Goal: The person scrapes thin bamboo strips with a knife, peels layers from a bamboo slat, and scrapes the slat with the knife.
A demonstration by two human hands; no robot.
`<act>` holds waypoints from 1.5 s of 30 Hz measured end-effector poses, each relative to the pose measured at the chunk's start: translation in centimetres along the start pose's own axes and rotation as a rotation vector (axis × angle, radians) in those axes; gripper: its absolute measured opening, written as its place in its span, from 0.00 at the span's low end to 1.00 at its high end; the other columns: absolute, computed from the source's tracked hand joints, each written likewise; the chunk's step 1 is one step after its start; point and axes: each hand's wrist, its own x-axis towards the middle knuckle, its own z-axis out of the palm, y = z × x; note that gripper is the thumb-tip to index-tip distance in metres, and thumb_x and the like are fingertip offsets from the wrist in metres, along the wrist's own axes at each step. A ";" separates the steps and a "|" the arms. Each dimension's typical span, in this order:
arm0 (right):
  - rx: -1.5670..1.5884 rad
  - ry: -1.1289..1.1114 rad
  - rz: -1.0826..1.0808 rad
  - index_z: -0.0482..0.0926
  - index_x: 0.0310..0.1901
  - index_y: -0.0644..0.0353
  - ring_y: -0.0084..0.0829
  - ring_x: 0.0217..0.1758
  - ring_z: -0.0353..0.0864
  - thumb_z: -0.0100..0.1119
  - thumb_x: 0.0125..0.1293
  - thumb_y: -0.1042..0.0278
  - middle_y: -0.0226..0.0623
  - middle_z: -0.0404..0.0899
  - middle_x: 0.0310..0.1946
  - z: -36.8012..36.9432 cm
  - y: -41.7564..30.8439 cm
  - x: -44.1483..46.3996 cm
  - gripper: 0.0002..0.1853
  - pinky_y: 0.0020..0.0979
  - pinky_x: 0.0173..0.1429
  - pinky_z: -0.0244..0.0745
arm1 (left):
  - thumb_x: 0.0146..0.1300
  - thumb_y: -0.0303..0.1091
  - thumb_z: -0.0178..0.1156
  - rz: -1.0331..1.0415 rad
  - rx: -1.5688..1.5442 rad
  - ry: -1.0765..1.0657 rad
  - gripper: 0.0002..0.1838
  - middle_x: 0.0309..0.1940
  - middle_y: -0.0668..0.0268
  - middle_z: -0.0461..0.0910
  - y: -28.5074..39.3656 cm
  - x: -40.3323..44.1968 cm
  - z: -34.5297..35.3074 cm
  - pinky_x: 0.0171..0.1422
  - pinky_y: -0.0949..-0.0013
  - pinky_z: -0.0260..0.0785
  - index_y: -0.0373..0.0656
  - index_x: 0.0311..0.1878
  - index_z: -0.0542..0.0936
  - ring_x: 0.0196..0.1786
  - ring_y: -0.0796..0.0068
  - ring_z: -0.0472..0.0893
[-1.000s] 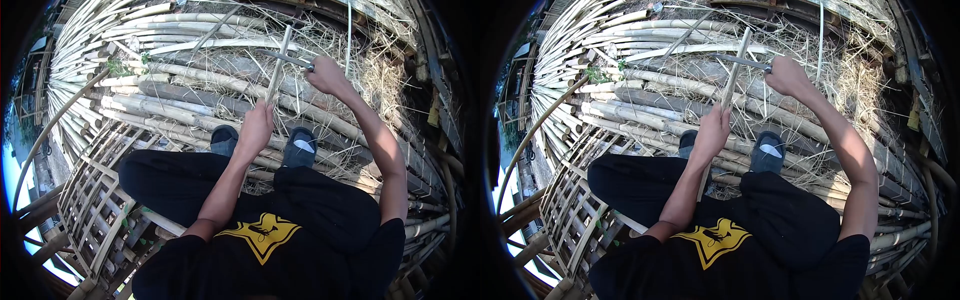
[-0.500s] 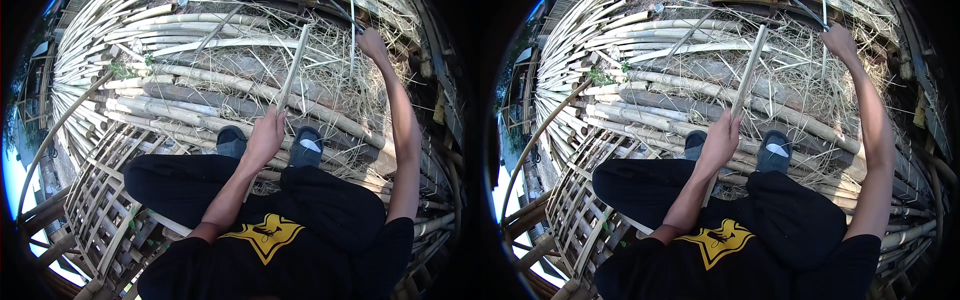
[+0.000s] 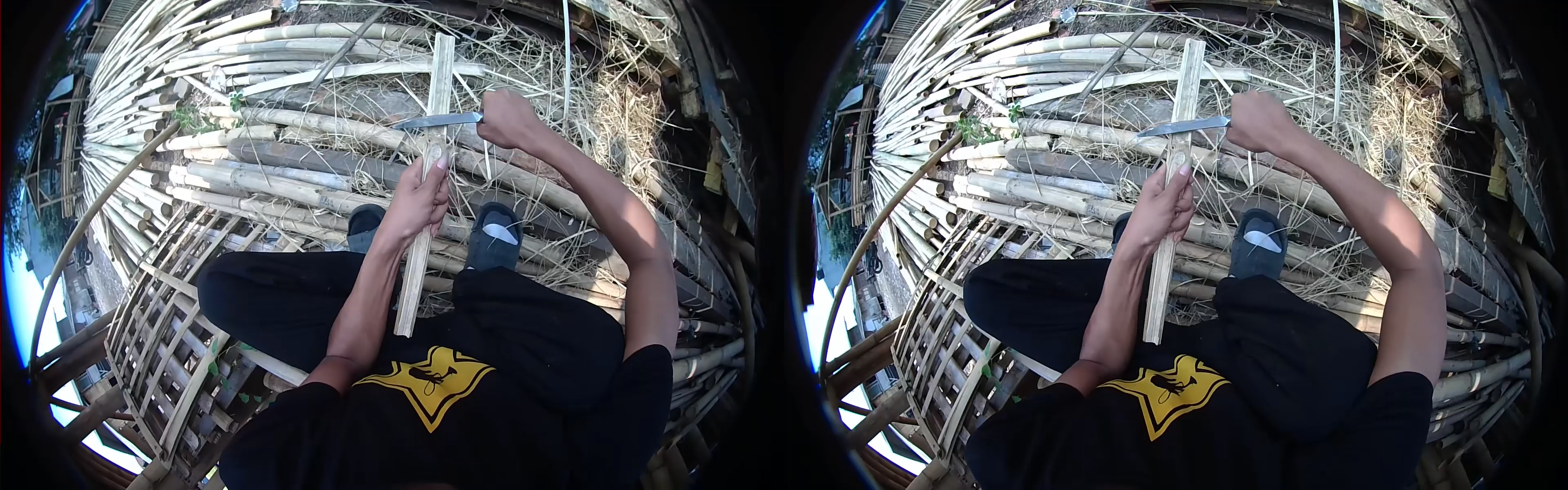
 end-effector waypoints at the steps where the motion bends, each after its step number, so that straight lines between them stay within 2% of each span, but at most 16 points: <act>1: -0.025 0.006 0.036 0.80 0.25 0.72 0.54 0.33 0.83 0.56 0.48 0.67 0.58 0.80 0.25 -0.3 0.4 0.9 0.13 0.45 0.40 0.80 | 0.75 0.47 0.45 0.013 -0.027 0.005 0.16 0.14 0.77 0.54 0.0 0.1 -0.1 0.10 0.77 0.51 0.43 0.39 0.66 0.09 0.87 0.55; 6: -0.064 0.069 0.124 0.80 0.26 0.71 0.54 0.35 0.84 0.56 0.48 0.66 0.57 0.81 0.26 -2.4 3.6 4.1 0.14 0.45 0.41 0.81 | 0.74 0.48 0.47 0.004 -0.066 0.008 0.16 0.14 0.76 0.54 0.3 -0.4 -0.2 0.10 0.77 0.51 0.44 0.39 0.66 0.08 0.87 0.54; 8: -0.144 0.189 0.190 0.81 0.28 0.71 0.53 0.38 0.84 0.55 0.50 0.63 0.58 0.82 0.29 -2.3 5.6 4.7 0.15 0.46 0.42 0.80 | 0.75 0.48 0.46 -0.010 -0.077 0.000 0.16 0.14 0.77 0.54 0.5 -1.0 0.0 0.09 0.77 0.50 0.45 0.39 0.66 0.08 0.87 0.54; 10: 0.012 0.290 0.461 0.82 0.30 0.70 0.53 0.40 0.84 0.54 0.52 0.61 0.57 0.82 0.32 -4.6 10.5 4.9 0.17 0.47 0.45 0.79 | 0.75 0.48 0.46 -0.038 -0.107 -0.088 0.16 0.13 0.77 0.54 0.9 -2.1 0.3 0.08 0.77 0.49 0.45 0.39 0.65 0.08 0.87 0.54; 14: 0.078 0.334 0.535 0.82 0.32 0.71 0.52 0.40 0.84 0.54 0.56 0.58 0.57 0.82 0.31 -7.9 13.0 2.8 0.19 0.45 0.48 0.77 | 0.75 0.48 0.45 -0.051 -0.132 -0.086 0.16 0.13 0.77 0.54 1.2 -1.8 -0.4 0.08 0.78 0.50 0.45 0.41 0.67 0.08 0.87 0.53; 16: 0.122 0.267 0.457 0.81 0.30 0.73 0.51 0.36 0.84 0.55 0.56 0.59 0.58 0.81 0.29 -6.8 9.4 0.9 0.19 0.45 0.45 0.76 | 0.75 0.48 0.45 -0.044 -0.162 -0.115 0.16 0.14 0.77 0.54 1.0 -1.1 -0.3 0.08 0.78 0.50 0.45 0.41 0.67 0.08 0.87 0.53; 18: 0.161 0.091 0.269 0.80 0.27 0.73 0.52 0.30 0.83 0.54 0.54 0.63 0.58 0.80 0.25 -4.4 5.4 -0.6 0.17 0.45 0.41 0.77 | 0.75 0.49 0.45 -0.049 -0.190 -0.139 0.16 0.14 0.77 0.54 0.6 -1.1 0.0 0.08 0.78 0.50 0.45 0.41 0.67 0.08 0.87 0.53; 21: 0.152 -0.061 0.063 0.79 0.23 0.74 0.54 0.30 0.83 0.53 0.50 0.67 0.60 0.79 0.22 -1.0 0.4 -2.0 0.14 0.46 0.41 0.79 | 0.75 0.48 0.45 -0.040 -0.212 -0.147 0.15 0.14 0.77 0.54 0.7 -1.0 0.1 0.08 0.78 0.50 0.46 0.40 0.67 0.08 0.87 0.53; 25: 0.098 -0.041 0.020 0.79 0.25 0.75 0.54 0.32 0.83 0.55 0.46 0.71 0.60 0.79 0.23 0.5 -0.1 -1.3 0.12 0.45 0.39 0.80 | 0.75 0.48 0.45 -0.049 -0.214 -0.112 0.15 0.14 0.77 0.54 0.3 -1.0 -0.3 0.07 0.78 0.49 0.46 0.40 0.67 0.08 0.87 0.53; 29: -0.019 0.001 0.130 0.80 0.28 0.74 0.53 0.34 0.84 0.55 0.47 0.70 0.60 0.81 0.27 -1.4 3.2 1.8 0.13 0.45 0.41 0.81 | 0.75 0.47 0.45 -0.069 -0.235 -0.098 0.14 0.14 0.77 0.54 -0.1 -1.5 -0.3 0.07 0.79 0.49 0.46 0.40 0.67 0.08 0.88 0.52; 31: -0.029 0.049 0.279 0.81 0.29 0.72 0.52 0.35 0.85 0.55 0.48 0.68 0.58 0.82 0.29 -2.3 5.2 3.0 0.14 0.46 0.42 0.80 | 0.75 0.46 0.45 -0.090 -0.248 -0.128 0.14 0.14 0.77 0.54 -0.3 -2.1 -0.3 0.07 0.79 0.49 0.46 0.40 0.67 0.08 0.88 0.52; 36: -0.186 0.124 0.246 0.82 0.35 0.71 0.53 0.41 0.84 0.54 0.51 0.65 0.58 0.83 0.35 -3.8 8.5 3.9 0.17 0.45 0.46 0.80 | 0.76 0.46 0.44 -0.103 -0.324 -0.185 0.14 0.14 0.77 0.53 0.1 -1.8 -0.3 0.08 0.79 0.48 0.46 0.41 0.67 0.08 0.88 0.52; 38: 0.067 0.246 0.569 0.82 0.37 0.70 0.54 0.45 0.83 0.54 0.51 0.64 0.59 0.82 0.38 -4.5 12.1 4.5 0.17 0.46 0.50 0.79 | 0.76 0.45 0.44 -0.100 -0.239 -0.142 0.13 0.14 0.77 0.53 0.6 -3.3 0.2 0.07 0.79 0.48 0.45 0.41 0.67 0.08 0.88 0.52; 40: -0.068 0.269 0.473 0.82 0.35 0.70 0.54 0.44 0.83 0.54 0.52 0.63 0.60 0.82 0.37 -6.6 12.4 3.0 0.17 0.47 0.49 0.78 | 0.76 0.45 0.44 -0.129 -0.256 -0.180 0.13 0.14 0.77 0.54 1.2 -3.8 -0.6 0.07 0.80 0.47 0.46 0.41 0.67 0.07 0.88 0.52; 42: 0.028 0.269 0.433 0.81 0.31 0.70 0.53 0.40 0.84 0.54 0.53 0.62 0.59 0.82 0.32 -6.4 9.7 1.8 0.16 0.46 0.46 0.78 | 0.76 0.45 0.44 -0.107 -0.293 -0.123 0.13 0.14 0.77 0.54 0.4 -2.3 -1.7 0.07 0.80 0.47 0.45 0.41 0.67 0.07 0.89 0.51; 45: 0.207 0.056 0.321 0.80 0.25 0.72 0.53 0.34 0.84 0.54 0.52 0.63 0.59 0.80 0.25 -3.4 4.9 0.0 0.16 0.45 0.42 0.78 | 0.76 0.44 0.44 -0.107 -0.351 -0.129 0.12 0.14 0.78 0.54 -0.2 -2.0 -1.3 0.07 0.81 0.46 0.45 0.42 0.67 0.07 0.90 0.51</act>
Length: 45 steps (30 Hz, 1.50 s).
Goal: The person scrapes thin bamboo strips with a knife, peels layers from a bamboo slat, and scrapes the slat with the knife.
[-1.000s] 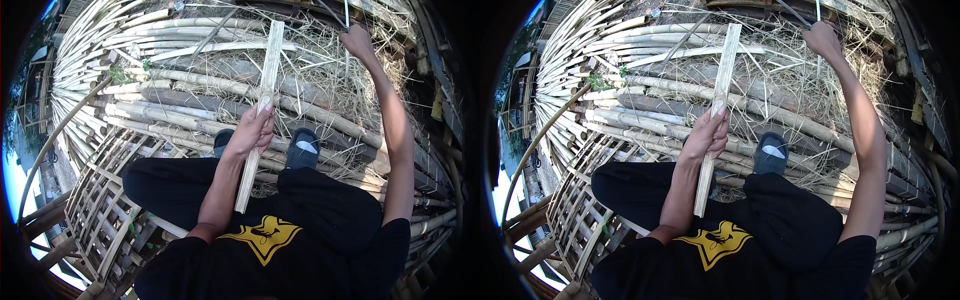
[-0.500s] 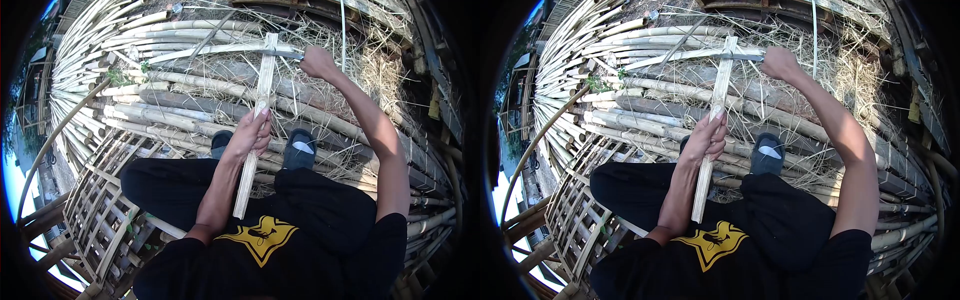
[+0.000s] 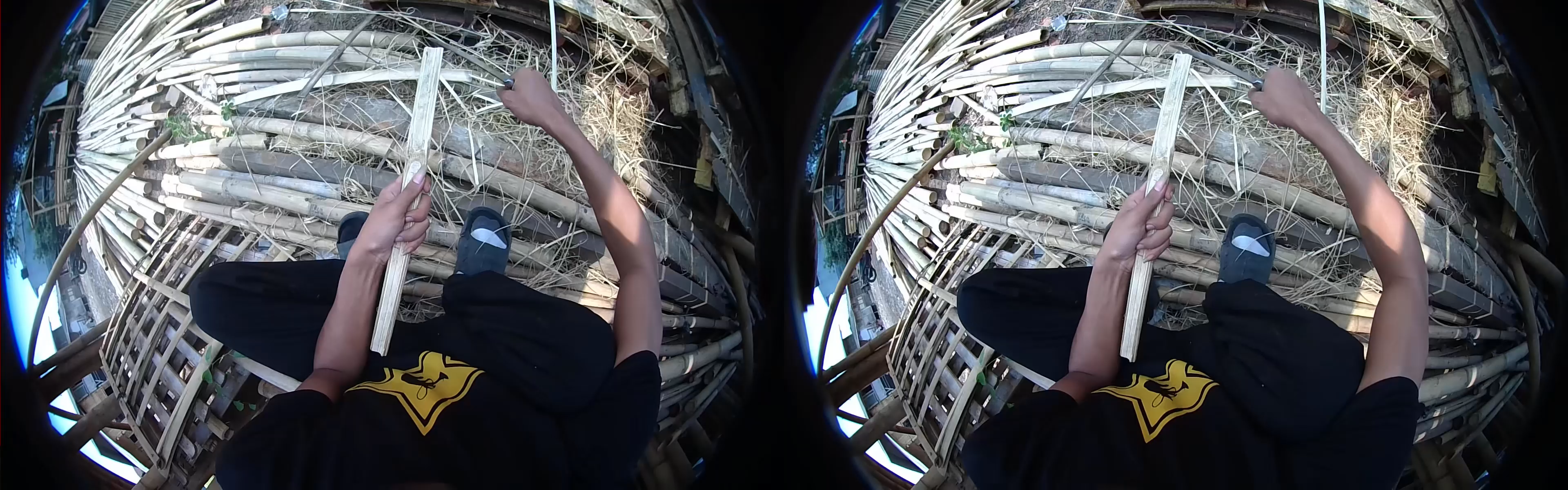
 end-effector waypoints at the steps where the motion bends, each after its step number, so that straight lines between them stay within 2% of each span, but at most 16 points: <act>1: 0.018 -0.058 -0.031 0.79 0.24 0.73 0.53 0.32 0.84 0.54 0.52 0.63 0.58 0.80 0.24 0.8 -1.4 -1.8 0.16 0.44 0.41 0.78 | 0.76 0.44 0.44 -0.013 -0.021 -0.039 0.12 0.14 0.78 0.54 0.1 0.4 0.3 0.07 0.81 0.46 0.45 0.42 0.67 0.07 0.90 0.51; 3: -0.069 -0.103 -0.163 0.79 0.24 0.73 0.53 0.32 0.84 0.54 0.52 0.64 0.59 0.80 0.23 3.7 -2.1 -4.1 0.16 0.44 0.41 0.79 | 0.76 0.44 0.43 -0.017 -0.046 -0.076 0.12 0.14 0.78 0.54 -0.1 0.9 0.8 0.07 0.81 0.46 0.45 0.41 0.67 0.07 0.90 0.50; 7: 0.032 -0.213 -0.109 0.80 0.24 0.73 0.53 0.32 0.83 0.55 0.51 0.66 0.59 0.79 0.23 5.0 -2.0 -7.2 0.15 0.46 0.41 0.79 | 0.76 0.43 0.42 -0.101 -0.097 -0.132 0.12 0.14 0.78 0.54 -1.0 1.5 1.4 0.07 0.81 0.44 0.45 0.41 0.67 0.07 0.89 0.50; 9: 0.002 -0.147 -0.016 0.80 0.24 0.72 0.54 0.32 0.83 0.56 0.48 0.67 0.58 0.79 0.22 5.8 -0.3 -7.4 0.13 0.47 0.41 0.79 | 0.76 0.42 0.42 -0.139 -0.125 -0.203 0.11 0.14 0.78 0.53 -1.8 1.7 1.6 0.07 0.80 0.43 0.46 0.41 0.67 0.07 0.89 0.49; 13: -0.162 -0.008 -0.047 0.81 0.26 0.70 0.53 0.31 0.84 0.58 0.49 0.67 0.56 0.81 0.24 4.9 2.4 -6.0 0.12 0.46 0.40 0.78 | 0.77 0.42 0.42 -0.171 -0.082 -0.144 0.12 0.14 0.77 0.53 -1.8 1.9 2.5 0.07 0.80 0.43 0.45 0.41 0.66 0.06 0.89 0.49; 16: 0.043 0.279 0.384 0.81 0.27 0.70 0.49 0.30 0.83 0.55 0.54 0.65 0.54 0.81 0.24 1.1 8.0 -2.3 0.13 0.44 0.39 0.76 | 0.77 0.42 0.41 -0.195 -0.146 -0.286 0.12 0.14 0.78 0.53 -2.3 0.1 2.5 0.06 0.81 0.44 0.45 0.41 0.65 0.06 0.90 0.50; 19: -0.003 0.472 0.323 0.80 0.23 0.71 0.42 0.21 0.79 0.55 0.58 0.59 0.50 0.77 0.16 -3.7 12.6 -1.6 0.19 0.42 0.31 0.71 | 0.77 0.42 0.40 -0.220 -0.100 -0.256 0.12 0.14 0.78 0.52 -1.7 -0.9 2.0 0.06 0.81 0.45 0.45 0.41 0.65 0.06 0.90 0.50; 23: 0.166 0.379 0.154 0.76 0.19 0.71 0.38 0.17 0.74 0.56 0.58 0.58 0.47 0.74 0.13 -2.0 10.4 -3.9 0.20 0.40 0.27 0.68 | 0.77 0.42 0.40 -0.165 -0.133 -0.217 0.11 0.14 0.78 0.53 -1.7 1.3 1.8 0.06 0.81 0.45 0.45 0.42 0.66 0.06 0.90 0.50; 25: 0.179 0.092 0.179 0.79 0.23 0.72 0.46 0.22 0.80 0.57 0.56 0.61 0.54 0.76 0.17 1.5 5.6 -6.2 0.18 0.44 0.32 0.72 | 0.77 0.42 0.40 -0.156 -0.101 -0.189 0.11 0.14 0.78 0.54 -1.5 1.7 1.9 0.06 0.81 0.45 0.45 0.42 0.66 0.06 0.90 0.50; 26: 0.120 0.008 0.071 0.79 0.24 0.74 0.53 0.27 0.81 0.57 0.54 0.63 0.59 0.78 0.20 3.2 3.4 -7.7 0.17 0.46 0.37 0.76 | 0.77 0.42 0.41 -0.157 -0.103 -0.173 0.11 0.14 0.78 0.54 -1.5 1.7 2.1 0.06 0.81 0.45 0.45 0.42 0.67 0.07 0.90 0.50; 28: 0.099 -0.136 -0.037 0.79 0.24 0.74 0.55 0.29 0.81 0.57 0.51 0.65 0.61 0.78 0.22 6.0 0.9 -9.4 0.15 0.47 0.39 0.77 | 0.77 0.42 0.41 -0.162 -0.107 -0.173 0.11 0.14 0.78 0.54 -1.8 1.8 2.2 0.06 0.81 0.45 0.45 0.42 0.67 0.07 0.90 0.50; 34: 0.061 -0.111 0.048 0.80 0.24 0.73 0.56 0.33 0.83 0.56 0.49 0.67 0.61 0.80 0.25 7.2 2.3 -6.7 0.14 0.48 0.43 0.77 | 0.76 0.45 0.44 -0.204 -0.128 -0.173 0.13 0.13 0.77 0.52 -2.2 0.9 1.7 0.07 0.80 0.46 0.47 0.40 0.67 0.07 0.88 0.51; 37: 0.064 0.154 0.289 0.80 0.25 0.74 0.52 0.31 0.83 0.54 0.52 0.66 0.58 0.80 0.23 2.1 6.6 -2.9 0.15 0.46 0.40 0.76 | 0.76 0.43 0.43 -0.186 -0.104 -0.223 0.12 0.14 0.77 0.53 -1.7 -0.7 2.4 0.06 0.81 0.44 0.45 0.41 0.67 0.07 0.89 0.51; 39: 0.076 0.304 0.309 0.79 0.23 0.73 0.50 0.29 0.82 0.54 0.54 0.64 0.57 0.79 0.21 -1.1 11.9 -0.9 0.16 0.45 0.37 0.74 | 0.76 0.43 0.43 -0.217 -0.069 -0.224 0.12 0.13 0.77 0.54 -1.2 -1.4 2.9 0.07 0.81 0.45 0.45 0.42 0.67 0.07 0.89 0.51; 42: 0.036 0.379 0.237 0.79 0.22 0.71 0.46 0.23 0.80 0.56 0.57 0.59 0.52 0.79 0.18 -3.3 10.5 -3.0 0.19 0.41 0.32 0.72 | 0.76 0.44 0.42 -0.162 -0.053 -0.151 0.12 0.13 0.77 0.53 -0.9 -0.1 2.1 0.07 0.81 0.46 0.45 0.42 0.67 0.07 0.89 0.51; 45: 0.112 0.080 0.173 0.79 0.23 0.71 0.47 0.23 0.80 0.56 0.56 0.61 0.55 0.78 0.18 0.1 5.9 -5.5 0.17 0.43 0.34 0.73 | 0.76 0.44 0.42 -0.166 -0.057 -0.136 0.12 0.13 0.77 0.53 -1.2 0.8 1.8 0.07 0.81 0.46 0.46 0.42 0.67 0.07 0.89 0.51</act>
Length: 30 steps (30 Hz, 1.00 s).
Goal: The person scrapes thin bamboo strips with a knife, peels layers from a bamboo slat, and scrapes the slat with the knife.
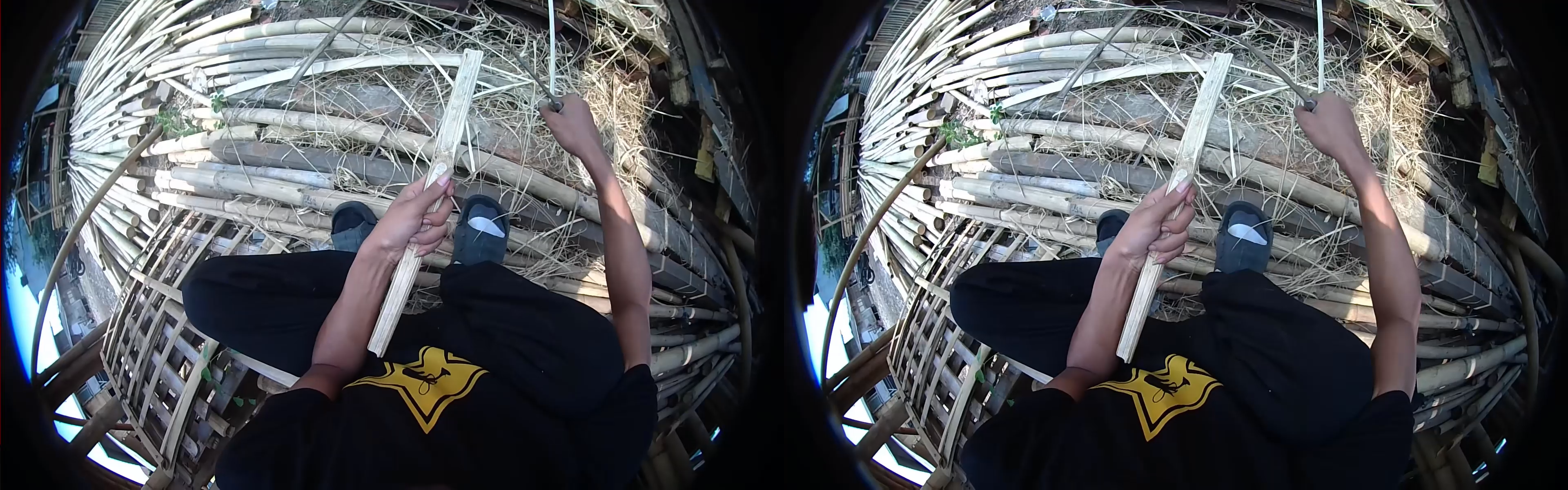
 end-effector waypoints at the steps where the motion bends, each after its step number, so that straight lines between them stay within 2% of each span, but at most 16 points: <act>1: -0.020 -0.074 -0.060 0.79 0.24 0.72 0.50 0.25 0.81 0.55 0.55 0.63 0.59 0.77 0.19 1.4 -2.0 -1.8 0.16 0.44 0.35 0.74 | 0.76 0.44 0.43 0.003 0.016 0.009 0.12 0.13 0.77 0.53 0.2 0.1 0.2 0.07 0.81 0.46 0.46 0.42 0.67 0.07 0.89 0.51; 3: -0.074 -0.228 -0.213 0.79 0.23 0.74 0.53 0.27 0.81 0.55 0.52 0.65 0.61 0.77 0.20 4.2 -4.1 -3.9 0.15 0.46 0.37 0.75 | 0.76 0.45 0.44 0.008 0.017 0.017 0.12 0.14 0.77 0.53 0.4 0.1 0.2 0.08 0.80 0.46 0.46 0.42 0.67 0.07 0.89 0.51; 6: 0.005 -0.294 -0.195 0.79 0.22 0.75 0.54 0.29 0.81 0.56 0.50 0.66 0.62 0.77 0.20 6.2 -5.9 -5.2 0.15 0.46 0.40 0.76 | 0.76 0.44 0.44 0.012 0.025 0.032 0.12 0.14 0.77 0.53 0.3 0.1 0.3 0.08 0.80 0.46 0.46 0.42 0.67 0.07 0.89 0.51; 9: -0.094 -0.222 -0.253 0.79 0.24 0.75 0.55 0.30 0.82 0.56 0.50 0.66 0.62 0.78 0.22 6.0 -5.6 -3.9 0.15 0.47 0.42 0.77 | 0.76 0.44 0.43 0.010 0.014 0.024 0.12 0.13 0.77 0.53 0.0 -0.4 0.2 0.07 0.81 0.46 0.46 0.42 0.67 0.07 0.89 0.51; 14: -0.145 0.088 0.073 0.81 0.29 0.72 0.52 0.31 0.83 0.55 0.53 0.64 0.58 0.81 0.25 1.8 -0.3 3.6 0.15 0.45 0.38 0.76 | 0.76 0.44 0.43 0.000 0.020 -0.027 0.12 0.13 0.78 0.53 0.1 -1.0 0.5 0.07 0.81 0.47 0.46 0.42 0.68 0.07 0.89 0.51; 16: -0.068 0.086 0.107 0.81 0.29 0.71 0.50 0.29 0.83 0.55 0.54 0.63 0.57 0.81 0.25 0.3 -0.4 3.7 0.15 0.44 0.36 0.75 | 0.76 0.44 0.42 0.011 0.034 -0.035 0.12 0.13 0.78 0.53 0.3 -1.0 0.6 0.07 0.81 0.47 0.46 0.42 0.67 0.07 0.90 0.51; 18: -0.063 0.084 0.078 0.81 0.28 0.71 0.50 0.30 0.83 0.55 0.55 0.63 0.58 0.80 0.25 0.5 -1.0 2.0 0.16 0.45 0.37 0.75 | 0.76 0.44 0.43 0.012 0.023 0.014 0.13 0.13 0.78 0.53 0.9 -0.7 0.4 0.07 0.81 0.47 0.46 0.41 0.67 0.07 0.89 0.51; 19: -0.036 0.011 0.036 0.81 0.26 0.71 0.51 0.30 0.83 0.55 0.55 0.63 0.58 0.80 0.23 1.0 -2.0 0.8 0.16 0.47 0.38 0.75 | 0.76 0.44 0.43 0.029 0.023 0.026 0.12 0.13 0.77 0.53 1.0 -0.6 0.3 0.07 0.81 0.47 0.46 0.41 0.67 0.07 0.89 0.51; 23: -0.137 -0.194 -0.254 0.80 0.23 0.71 0.55 0.29 0.82 0.56 0.50 0.67 0.60 0.78 0.20 4.9 -5.9 -4.4 0.13 0.47 0.40 0.77 | 0.75 0.44 0.45 0.049 0.057 0.052 0.12 0.13 0.77 0.53 0.6 -0.3 0.3 0.07 0.81 0.47 0.46 0.41 0.68 0.07 0.89 0.51; 27: -0.128 -0.222 -0.312 0.80 0.23 0.72 0.57 0.31 0.82 0.56 0.48 0.66 0.61 0.79 0.24 6.1 -5.6 -3.3 0.13 0.47 0.41 0.78 | 0.75 0.44 0.45 0.026 0.106 0.090 0.12 0.13 0.77 0.53 0.0 -0.6 0.2 0.07 0.80 0.46 0.46 0.41 0.67 0.07 0.88 0.51; 29: -0.236 -0.043 -0.184 0.81 0.26 0.72 0.56 0.33 0.83 0.55 0.49 0.65 0.61 0.80 0.27 4.9 -4.2 -0.3 0.14 0.47 0.43 0.78 | 0.75 0.44 0.45 0.018 0.110 0.064 0.12 0.13 0.77 0.53 -0.1 -0.7 0.3 0.07 0.80 0.46 0.46 0.41 0.67 0.07 0.88 0.51; 30: -0.174 -0.017 -0.048 0.81 0.28 0.72 0.55 0.34 0.83 0.54 0.49 0.65 0.61 0.81 0.28 3.9 -2.7 1.9 0.15 0.46 0.43 0.78 | 0.75 0.44 0.45 0.008 0.108 0.043 0.12 0.13 0.77 0.53 -0.2 -0.9 0.4 0.07 0.80 0.46 0.46 0.40 0.67 0.07 0.88 0.51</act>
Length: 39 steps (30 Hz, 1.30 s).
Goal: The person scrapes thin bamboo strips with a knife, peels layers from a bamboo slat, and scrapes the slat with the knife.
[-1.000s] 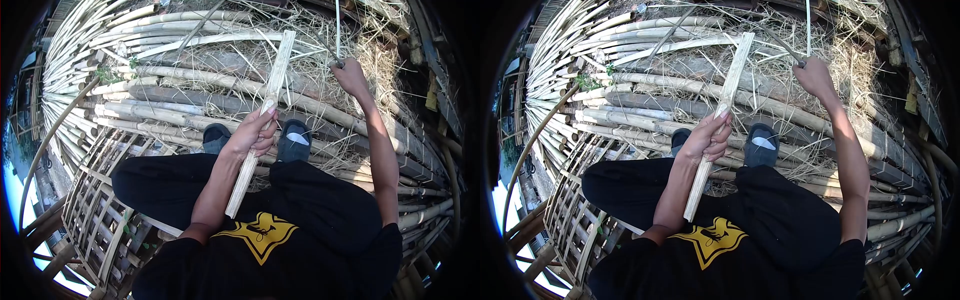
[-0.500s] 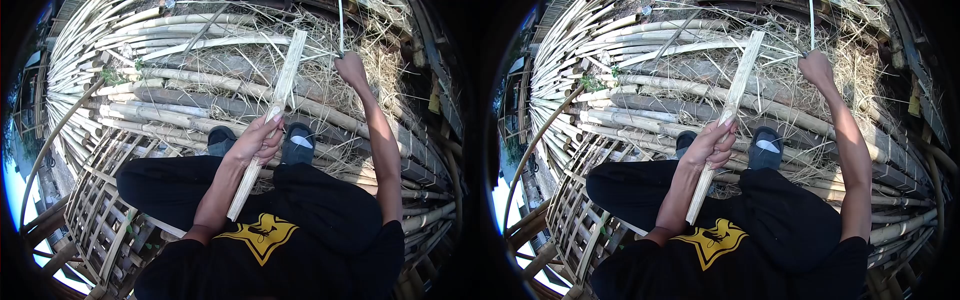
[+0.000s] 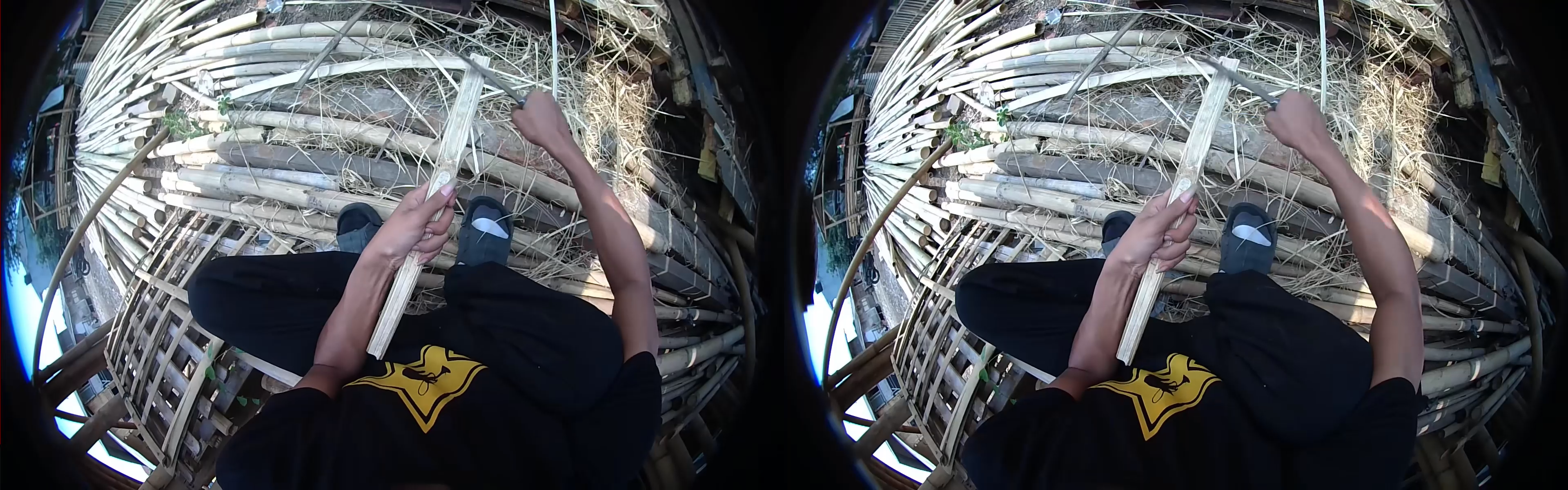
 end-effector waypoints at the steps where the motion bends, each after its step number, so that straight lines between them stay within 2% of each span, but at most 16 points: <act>1: 0.064 0.022 0.134 0.81 0.29 0.72 0.54 0.36 0.84 0.54 0.50 0.66 0.61 0.81 0.29 -1.1 1.9 1.9 0.15 0.46 0.43 0.78 | 0.75 0.44 0.45 -0.013 0.007 -0.032 0.12 0.13 0.77 0.53 -0.1 -0.4 0.3 0.07 0.80 0.46 0.46 0.40 0.67 0.07 0.88 0.51; 2: 0.043 0.139 0.188 0.81 0.30 0.73 0.53 0.38 0.84 0.53 0.52 0.66 0.59 0.82 0.31 -2.5 3.4 2.5 0.16 0.44 0.43 0.78 | 0.76 0.44 0.45 -0.027 0.017 -0.063 0.12 0.13 0.77 0.53 0.1 -0.8 0.8 0.07 0.80 0.47 0.46 0.40 0.67 0.07 0.88 0.51; 3: 0.037 0.130 0.138 0.81 0.29 0.73 0.51 0.35 0.84 0.52 0.54 0.65 0.57 0.82 0.28 -3.5 5.4 3.5 0.16 0.44 0.41 0.77 | 0.76 0.44 0.45 -0.022 0.001 -0.074 0.12 0.13 0.77 0.53 0.4 -1.0 1.2 0.07 0.80 0.47 0.46 0.40 0.66 0.07 0.88 0.51; 6: 0.122 0.127 0.058 0.80 0.25 0.72 0.48 0.28 0.83 0.55 0.55 0.61 0.57 0.79 0.21 -4.6 4.5 1.4 0.18 0.44 0.37 0.75 | 0.76 0.44 0.45 0.031 0.008 0.012 0.13 0.13 0.77 0.53 1.0 0.0 0.5 0.07 0.80 0.46 0.46 0.40 0.66 0.07 0.88 0.51; 8: 0.166 -0.022 0.003 0.79 0.24 0.73 0.49 0.28 0.83 0.56 0.54 0.61 0.58 0.78 0.21 -3.8 0.9 -2.1 0.18 0.44 0.36 0.74 | 0.75 0.45 0.45 0.039 -0.005 -0.003 0.13 0.13 0.77 0.53 0.9 0.6 0.1 0.08 0.79 0.47 0.46 0.40 0.66 0.07 0.88 0.52; 10: 0.096 -0.217 -0.149 0.79 0.24 0.75 0.52 0.29 0.82 0.57 0.53 0.64 0.59 0.78 0.21 -1.8 -2.4 -5.0 0.17 0.46 0.38 0.75 | 0.75 0.45 0.45 0.045 0.069 0.085 0.13 0.13 0.77 0.53 1.2 0.6 0.5 0.08 0.79 0.49 0.46 0.40 0.67 0.08 0.88 0.53; 12: 0.101 -0.241 -0.232 0.78 0.24 0.76 0.54 0.30 0.82 0.56 0.51 0.66 0.60 0.78 0.22 1.1 -4.3 -6.8 0.16 0.46 0.41 0.76 | 0.75 0.47 0.46 0.055 0.123 0.052 0.14 0.15 0.76 0.55 1.1 0.6 0.5 0.10 0.77 0.52 0.46 0.40 0.66 0.09 0.86 0.56; 15: 0.046 -0.187 -0.225 0.79 0.25 0.77 0.56 0.33 0.82 0.55 0.50 0.68 0.61 0.79 0.24 1.6 -4.1 -4.8 0.15 0.47 0.43 0.77 | 0.75 0.45 0.45 0.079 0.220 0.170 0.14 0.14 0.77 0.53 0.5 0.3 0.6 0.09 0.79 0.49 0.45 0.40 0.66 0.08 0.87 0.53; 19: 0.112 0.078 0.177 0.81 0.28 0.73 0.51 0.33 0.84 0.53 0.53 0.65 0.58 0.81 0.27 -1.6 2.9 1.9 0.15 0.45 0.41 0.77 | 0.76 0.45 0.45 0.052 0.174 0.064 0.14 0.14 0.77 0.53 0.4 -1.1 0.9 0.09 0.79 0.50 0.45 0.39 0.65 0.08 0.87 0.53; 20: 0.117 0.090 0.178 0.82 0.29 0.72 0.47 0.31 0.84 0.53 0.56 0.63 0.56 0.82 0.26 -2.3 5.6 3.4 0.17 0.43 0.39 0.77 | 0.76 0.46 0.45 0.040 0.188 0.025 0.14 0.13 0.77 0.53 0.9 -1.4 1.1 0.09 0.79 0.51 0.45 0.39 0.65 0.08 0.87 0.53; 22: 0.136 0.133 0.150 0.80 0.26 0.72 0.44 0.25 0.83 0.54 0.57 0.60 0.52 0.80 0.20 -4.6 5.1 1.6 0.18 0.43 0.37 0.75 | 0.76 0.46 0.45 0.025 0.187 0.040 0.14 0.13 0.77 0.53 1.2 -1.1 1.2 0.09 0.79 0.51 0.45 0.39 0.65 0.08 0.87 0.54; 24: 0.157 0.042 0.053 0.79 0.24 0.74 0.48 0.26 0.82 0.55 0.56 0.60 0.55 0.79 0.21 -4.7 2.6 -1.0 0.19 0.43 0.36 0.75 | 0.76 0.46 0.44 0.059 0.177 0.100 0.14 0.13 0.76 0.54 0.9 -0.1 0.9 0.09 0.79 0.50 0.45 0.39 0.65 0.08 0.87 0.54; 28: 0.041 -0.283 -0.203 0.79 0.25 0.74 0.53 0.29 0.82 0.56 0.51 0.64 0.60 0.79 0.23 -1.0 -3.9 -6.2 0.16 0.45 0.41 0.77 | 0.76 0.46 0.45 0.066 0.260 0.108 0.14 0.14 0.76 0.55 1.0 0.4 1.3 0.10 0.78 0.53 0.45 0.39 0.65 0.09 0.87 0.56; 32: 0.070 -0.249 -0.231 0.80 0.25 0.73 0.53 0.32 0.83 0.57 0.48 0.65 0.60 0.79 0.24 0.8 -4.1 -4.9 0.15 0.46 0.43 0.78 | 0.75 0.47 0.46 0.089 0.278 0.132 0.15 0.15 0.76 0.56 0.1 0.0 0.5 0.10 0.78 0.53 0.46 0.39 0.65 0.09 0.87 0.56; 34: -0.064 -0.096 -0.167 0.80 0.25 0.73 0.54 0.35 0.83 0.59 0.46 0.66 0.59 0.80 0.25 0.1 -2.3 -1.9 0.14 0.45 0.42 0.79 | 0.75 0.47 0.46 0.070 0.291 0.156 0.15 0.15 0.76 0.56 0.0 0.2 0.6 0.10 0.78 0.53 0.46 0.39 0.65 0.09 0.87 0.56; 39: -0.114 0.028 -0.084 0.80 0.25 0.72 0.51 0.32 0.83 0.57 0.47 0.65 0.57 0.81 0.27 -0.4 -0.1 0.8 0.14 0.45 0.41 0.79 | 0.75 0.47 0.46 0.061 0.230 0.144 0.15 0.14 0.76 0.54 0.9 0.2 0.5 0.10 0.78 0.53 0.45 0.39 0.66 0.09 0.87 0.56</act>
